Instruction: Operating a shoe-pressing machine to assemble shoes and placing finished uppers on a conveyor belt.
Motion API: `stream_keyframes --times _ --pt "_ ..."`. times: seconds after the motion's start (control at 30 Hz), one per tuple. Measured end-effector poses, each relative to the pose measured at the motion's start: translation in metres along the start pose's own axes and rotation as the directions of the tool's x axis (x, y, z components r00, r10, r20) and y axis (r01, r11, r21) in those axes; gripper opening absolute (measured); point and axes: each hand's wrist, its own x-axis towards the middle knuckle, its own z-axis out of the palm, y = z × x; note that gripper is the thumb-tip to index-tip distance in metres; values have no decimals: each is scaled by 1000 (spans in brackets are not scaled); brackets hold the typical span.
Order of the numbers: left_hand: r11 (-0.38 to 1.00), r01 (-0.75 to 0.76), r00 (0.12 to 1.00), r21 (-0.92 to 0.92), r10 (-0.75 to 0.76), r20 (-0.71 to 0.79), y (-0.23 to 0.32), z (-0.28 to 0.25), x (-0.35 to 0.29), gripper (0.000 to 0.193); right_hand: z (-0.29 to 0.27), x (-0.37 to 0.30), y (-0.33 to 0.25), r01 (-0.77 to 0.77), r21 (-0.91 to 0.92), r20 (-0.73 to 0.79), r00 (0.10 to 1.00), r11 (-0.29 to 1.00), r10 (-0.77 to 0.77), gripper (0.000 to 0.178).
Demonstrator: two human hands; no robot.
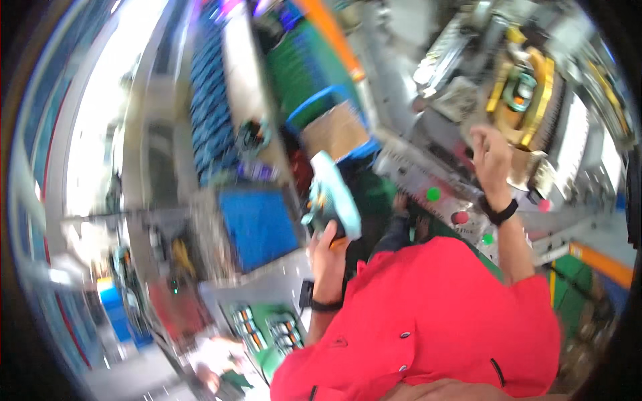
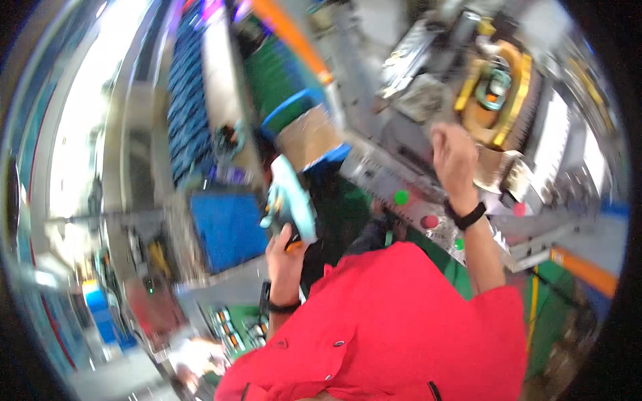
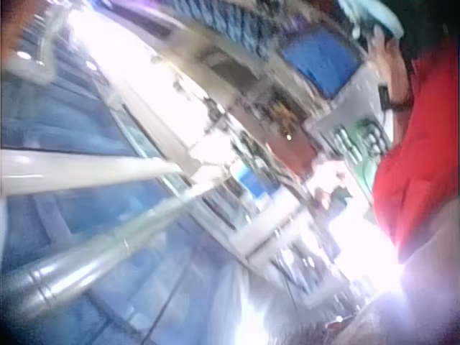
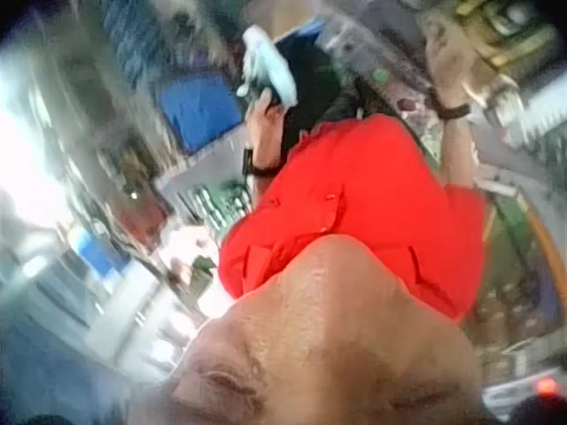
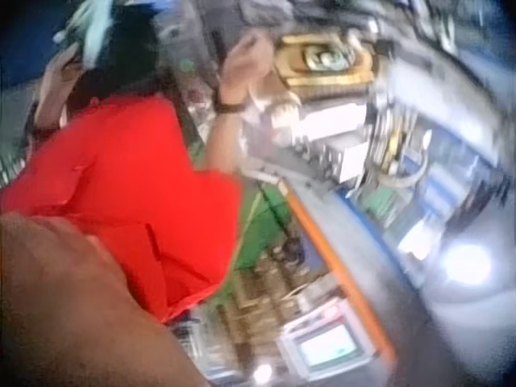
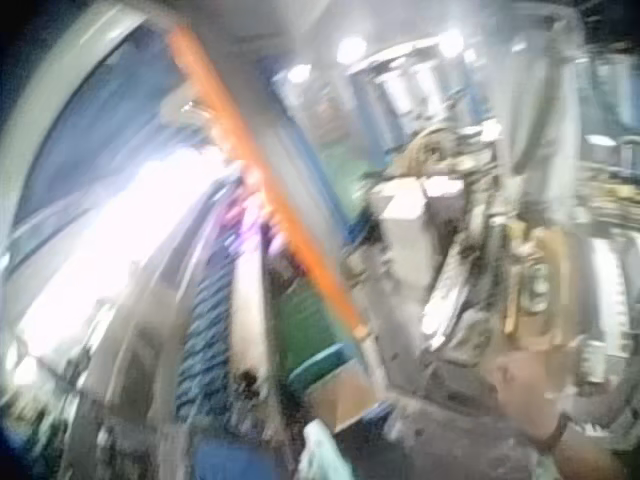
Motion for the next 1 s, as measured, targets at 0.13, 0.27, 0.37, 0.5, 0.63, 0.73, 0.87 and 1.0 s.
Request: stream_keyframes --times 0.13,0.27,0.37,0.5,0.63,0.73,0.87,1.0 --pt "967 149 989 -205 -148 19 -13 -9 -35 24 80 -99 5 -36 -32 479 877 999 47 20" --pt "932 147 981 -330 -181 -74 -27 -27 -77 26 153 -179 105 49 44 581 811 998 -65 31" --pt "877 128 961 -463 -225 -161 -47 -64 -92 20 159 -192 131 190 49 452 871 981 -191 34" --pt "859 -45 840 -509 -244 -485 -92 -144 -103 22 148 -135 51 159 58 506 846 986 -166 33" --pt "869 -125 632 -479 -303 -714 -115 -243 -99 26 173 -44 -61 166 308 492 815 937 -306 25" --pt "888 -142 518 -437 -310 -798 -163 -350 -76 34 187 16 -241 233 645 333 771 728 -542 16" --pt "937 -70 357 -342 -297 -886 -187 -461 -59 28 178 51 -465 457 718 245 540 525 -806 17" --pt "984 172 126 -50 -72 -989 -239 -540 -35 59 203 42 -673 542 793 109 323 278 -940 25"
